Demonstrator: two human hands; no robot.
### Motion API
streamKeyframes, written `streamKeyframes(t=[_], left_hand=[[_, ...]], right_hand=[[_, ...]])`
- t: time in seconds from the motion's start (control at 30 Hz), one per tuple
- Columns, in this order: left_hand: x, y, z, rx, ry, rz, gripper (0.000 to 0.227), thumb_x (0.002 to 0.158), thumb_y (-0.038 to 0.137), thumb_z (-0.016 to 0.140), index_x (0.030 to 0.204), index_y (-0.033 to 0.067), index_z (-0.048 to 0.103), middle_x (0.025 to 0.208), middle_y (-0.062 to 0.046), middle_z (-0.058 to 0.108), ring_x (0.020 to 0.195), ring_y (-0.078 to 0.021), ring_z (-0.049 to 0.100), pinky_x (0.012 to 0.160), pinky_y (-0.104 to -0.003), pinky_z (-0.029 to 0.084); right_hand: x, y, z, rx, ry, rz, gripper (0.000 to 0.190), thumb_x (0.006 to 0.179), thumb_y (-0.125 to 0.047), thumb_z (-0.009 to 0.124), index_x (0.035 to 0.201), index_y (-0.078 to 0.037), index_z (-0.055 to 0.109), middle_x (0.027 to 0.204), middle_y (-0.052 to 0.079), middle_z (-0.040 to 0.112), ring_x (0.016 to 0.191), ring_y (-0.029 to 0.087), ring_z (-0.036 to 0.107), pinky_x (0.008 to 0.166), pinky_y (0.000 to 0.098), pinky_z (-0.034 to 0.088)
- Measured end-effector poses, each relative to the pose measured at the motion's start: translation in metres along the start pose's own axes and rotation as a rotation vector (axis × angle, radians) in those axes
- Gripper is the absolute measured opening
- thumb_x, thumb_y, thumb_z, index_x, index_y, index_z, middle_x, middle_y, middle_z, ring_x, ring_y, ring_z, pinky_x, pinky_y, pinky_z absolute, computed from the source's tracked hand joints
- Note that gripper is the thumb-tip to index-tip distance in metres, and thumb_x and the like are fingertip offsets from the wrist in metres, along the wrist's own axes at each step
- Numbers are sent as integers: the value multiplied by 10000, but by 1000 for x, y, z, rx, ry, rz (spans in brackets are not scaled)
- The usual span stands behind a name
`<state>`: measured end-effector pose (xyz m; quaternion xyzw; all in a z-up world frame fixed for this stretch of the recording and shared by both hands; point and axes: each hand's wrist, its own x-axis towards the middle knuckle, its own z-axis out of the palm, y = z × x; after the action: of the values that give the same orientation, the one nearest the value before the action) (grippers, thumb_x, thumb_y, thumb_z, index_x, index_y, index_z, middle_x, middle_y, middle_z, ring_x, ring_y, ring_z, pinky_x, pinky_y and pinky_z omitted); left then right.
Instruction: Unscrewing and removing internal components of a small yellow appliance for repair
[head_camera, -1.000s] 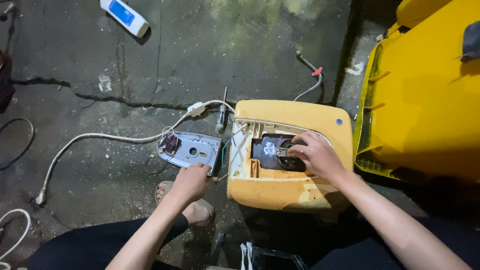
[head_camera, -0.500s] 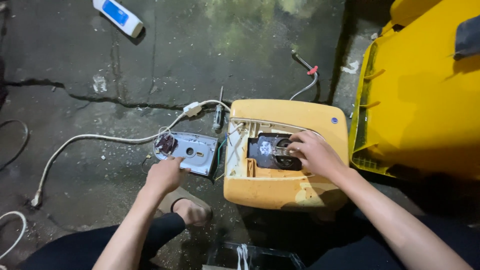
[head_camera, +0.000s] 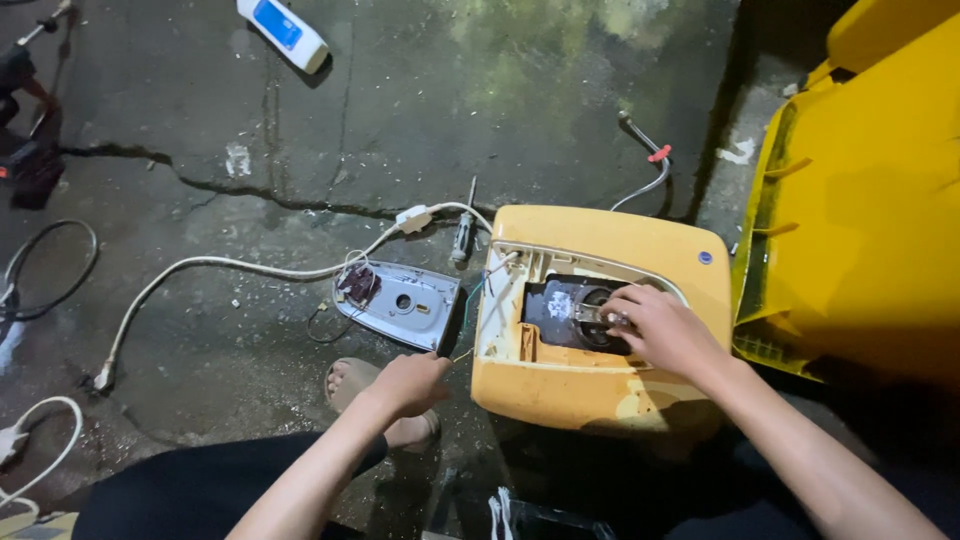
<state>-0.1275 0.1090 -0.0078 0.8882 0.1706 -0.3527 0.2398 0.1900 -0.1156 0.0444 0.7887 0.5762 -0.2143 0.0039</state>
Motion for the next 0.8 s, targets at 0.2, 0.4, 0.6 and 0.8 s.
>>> streamKeyframes(t=[0.2, 0.4, 0.6, 0.8], left_hand=[[28, -30, 36, -8, -29, -55, 473, 985, 379, 619, 1359, 89, 603, 1258, -158, 684, 1155, -358, 686, 960, -502, 553], [51, -66, 65, -62, -84, -159, 488, 997, 380, 603, 1372, 69, 595, 1292, -185, 674, 1190, -378, 670, 989, -529, 541], [71, -87, 83, -226, -47, -329, 388, 1008, 345, 521, 1303, 139, 665, 1310, -150, 688, 1254, -352, 649, 1036, -508, 525], [139, -139, 158, -446, 109, -527, 356, 998, 335, 530, 1261, 166, 699, 1263, -120, 721, 1227, -312, 675, 1005, -490, 543]], right_hand=[[-1, -13, -16, -12, -44, -37, 210, 938, -373, 654, 1089, -227, 668, 1246, -43, 659, 1267, 205, 602, 1006, 389, 526], [1, -19, -18, -42, -54, -50, 213, 946, -365, 647, 1091, -210, 672, 1241, -36, 662, 1258, 205, 614, 1008, 386, 533], [6, -25, -23, -32, -103, -56, 213, 961, -364, 624, 1087, -197, 663, 1260, -34, 649, 1268, 220, 596, 1025, 385, 523], [2, -31, -28, -14, -121, -21, 205, 971, -348, 609, 1127, -227, 667, 1285, -56, 640, 1285, 193, 587, 1031, 379, 524]])
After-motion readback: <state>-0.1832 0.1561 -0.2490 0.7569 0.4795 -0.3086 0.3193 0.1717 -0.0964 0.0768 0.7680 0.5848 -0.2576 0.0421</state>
